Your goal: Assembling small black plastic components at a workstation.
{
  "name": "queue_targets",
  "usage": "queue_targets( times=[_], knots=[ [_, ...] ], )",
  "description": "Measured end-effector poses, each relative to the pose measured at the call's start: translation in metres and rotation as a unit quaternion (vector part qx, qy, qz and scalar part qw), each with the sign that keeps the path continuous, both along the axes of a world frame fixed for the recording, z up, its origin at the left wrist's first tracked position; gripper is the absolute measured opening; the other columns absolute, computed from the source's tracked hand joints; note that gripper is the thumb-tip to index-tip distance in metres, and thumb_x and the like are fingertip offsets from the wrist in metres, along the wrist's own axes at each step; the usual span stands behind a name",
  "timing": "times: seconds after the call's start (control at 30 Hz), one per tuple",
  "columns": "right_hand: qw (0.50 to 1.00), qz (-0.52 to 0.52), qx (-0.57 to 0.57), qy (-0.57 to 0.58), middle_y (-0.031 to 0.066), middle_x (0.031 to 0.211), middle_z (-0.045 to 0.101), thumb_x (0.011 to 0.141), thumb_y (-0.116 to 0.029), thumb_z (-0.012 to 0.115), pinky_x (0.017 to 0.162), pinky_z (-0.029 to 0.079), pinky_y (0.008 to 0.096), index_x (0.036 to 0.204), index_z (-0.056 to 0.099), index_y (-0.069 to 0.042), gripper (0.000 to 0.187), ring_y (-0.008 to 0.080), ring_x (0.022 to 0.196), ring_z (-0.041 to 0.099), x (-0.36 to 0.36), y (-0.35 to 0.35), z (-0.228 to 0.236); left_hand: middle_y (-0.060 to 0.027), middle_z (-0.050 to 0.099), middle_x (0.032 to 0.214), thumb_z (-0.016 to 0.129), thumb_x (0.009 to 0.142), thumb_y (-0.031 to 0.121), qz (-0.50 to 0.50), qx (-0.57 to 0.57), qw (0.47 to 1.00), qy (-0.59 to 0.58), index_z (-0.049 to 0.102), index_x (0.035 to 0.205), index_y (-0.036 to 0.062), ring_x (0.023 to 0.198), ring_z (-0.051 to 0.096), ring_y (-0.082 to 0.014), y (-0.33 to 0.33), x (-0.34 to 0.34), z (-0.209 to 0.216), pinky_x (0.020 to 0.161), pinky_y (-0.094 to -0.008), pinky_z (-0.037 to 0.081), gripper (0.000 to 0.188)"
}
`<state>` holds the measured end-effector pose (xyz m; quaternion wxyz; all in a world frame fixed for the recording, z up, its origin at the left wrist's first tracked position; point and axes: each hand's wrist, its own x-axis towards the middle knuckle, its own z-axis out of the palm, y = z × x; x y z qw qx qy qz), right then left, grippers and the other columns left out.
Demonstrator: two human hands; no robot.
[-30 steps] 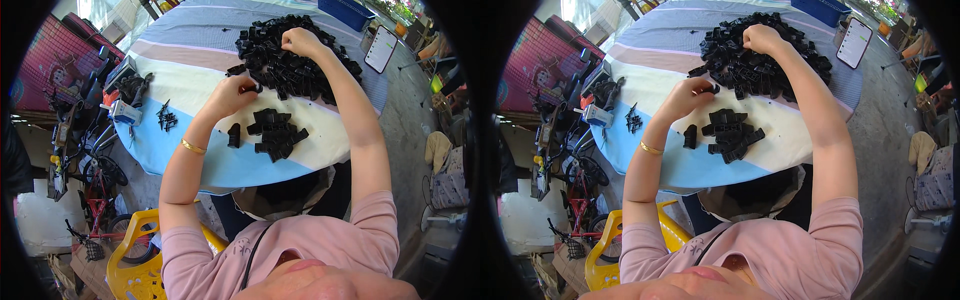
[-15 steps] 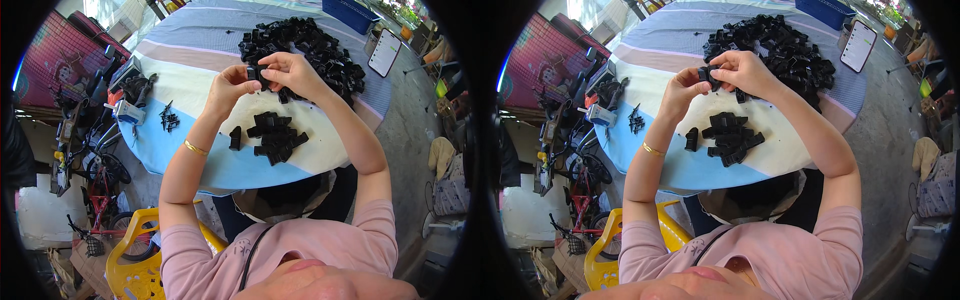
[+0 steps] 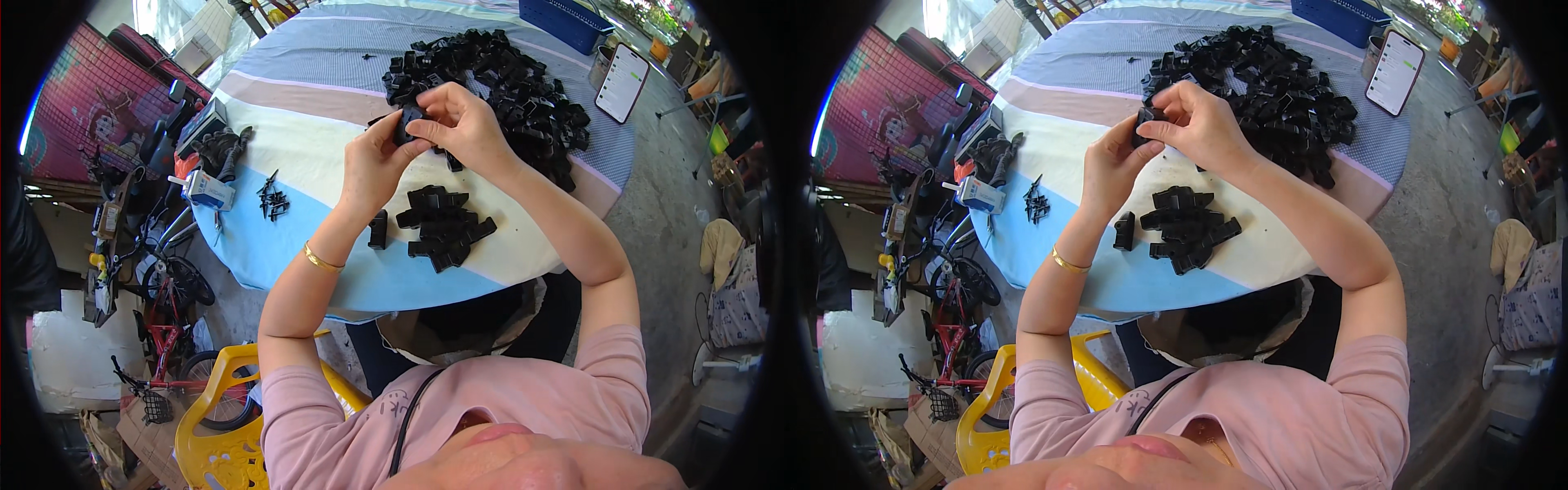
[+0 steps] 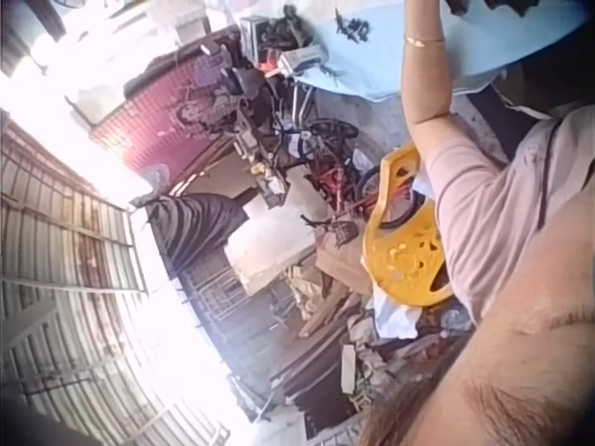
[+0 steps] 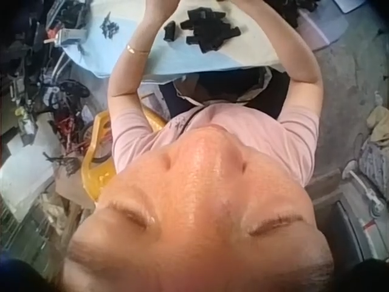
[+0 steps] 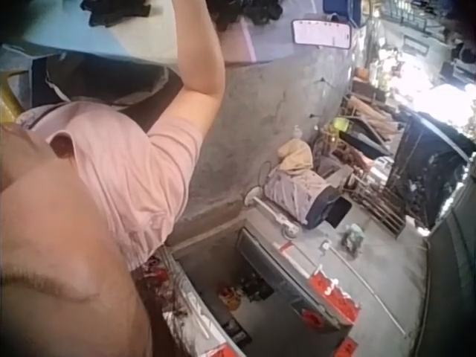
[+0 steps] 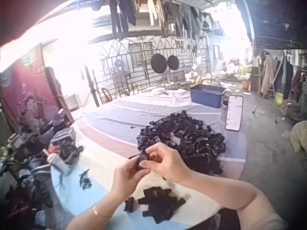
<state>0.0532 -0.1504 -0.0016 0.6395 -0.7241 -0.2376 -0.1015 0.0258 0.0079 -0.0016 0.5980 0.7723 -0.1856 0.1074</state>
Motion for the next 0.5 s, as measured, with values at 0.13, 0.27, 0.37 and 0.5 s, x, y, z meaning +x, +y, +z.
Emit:
queue_targets(
  times=[0.13, 0.27, 0.37, 0.5],
  knots=[
    [0.986, -0.008, -0.135, -0.093, 0.0030, 0.089, 0.060, 0.078, -0.022, 0.070, 0.064, 0.047, 0.0185, 0.116, 0.052, -0.003, 0.046, 0.0066, 0.074, 0.055, 0.006, -0.008, 0.009, -0.0023, 0.061, 0.081, 0.068, 0.078, 0.008, -0.060, -0.077, 0.994, 0.044, 0.058, 0.107, -0.0044, 0.074, 0.053, -0.0050, 0.005, 0.003, -0.002, 0.066, -0.0196, 0.046, 0.034],
    [0.981, 0.184, -0.013, 0.055, 0.0011, 0.089, 0.060, 0.076, -0.035, 0.070, 0.066, 0.046, 0.0219, 0.111, 0.058, -0.008, 0.046, 0.0078, 0.075, 0.053, 0.015, -0.030, 0.014, -0.0038, 0.061, 0.086, 0.068, 0.076, 0.006, -0.109, 0.040, 0.993, 0.013, 0.060, 0.104, -0.0013, 0.071, 0.054, -0.0086, 0.019, 0.005, 0.013, 0.063, -0.0220, 0.046, 0.030],
    [0.970, 0.091, -0.224, -0.003, 0.0038, 0.087, 0.062, 0.070, -0.038, 0.072, 0.065, 0.045, 0.0247, 0.093, 0.066, -0.007, 0.039, 0.0128, 0.073, 0.055, 0.006, -0.044, 0.037, -0.0112, 0.057, 0.097, 0.071, 0.073, 0.015, -0.216, 0.319, 0.923, -0.011, 0.062, 0.105, 0.0057, 0.086, 0.054, -0.0206, 0.036, 0.004, 0.019, 0.070, -0.0278, 0.047, 0.034],
    [0.839, -0.001, -0.501, -0.211, 0.0044, 0.078, 0.059, 0.065, -0.034, 0.073, 0.072, 0.043, 0.0323, 0.086, 0.067, -0.006, 0.035, 0.0216, 0.082, 0.053, -0.007, -0.039, 0.015, -0.0046, 0.060, 0.090, 0.064, 0.081, 0.030, -0.304, 0.315, 0.899, -0.001, 0.064, 0.103, 0.0037, 0.083, 0.052, -0.0148, 0.035, 0.008, 0.013, 0.069, -0.0249, 0.043, 0.034]
  ],
)
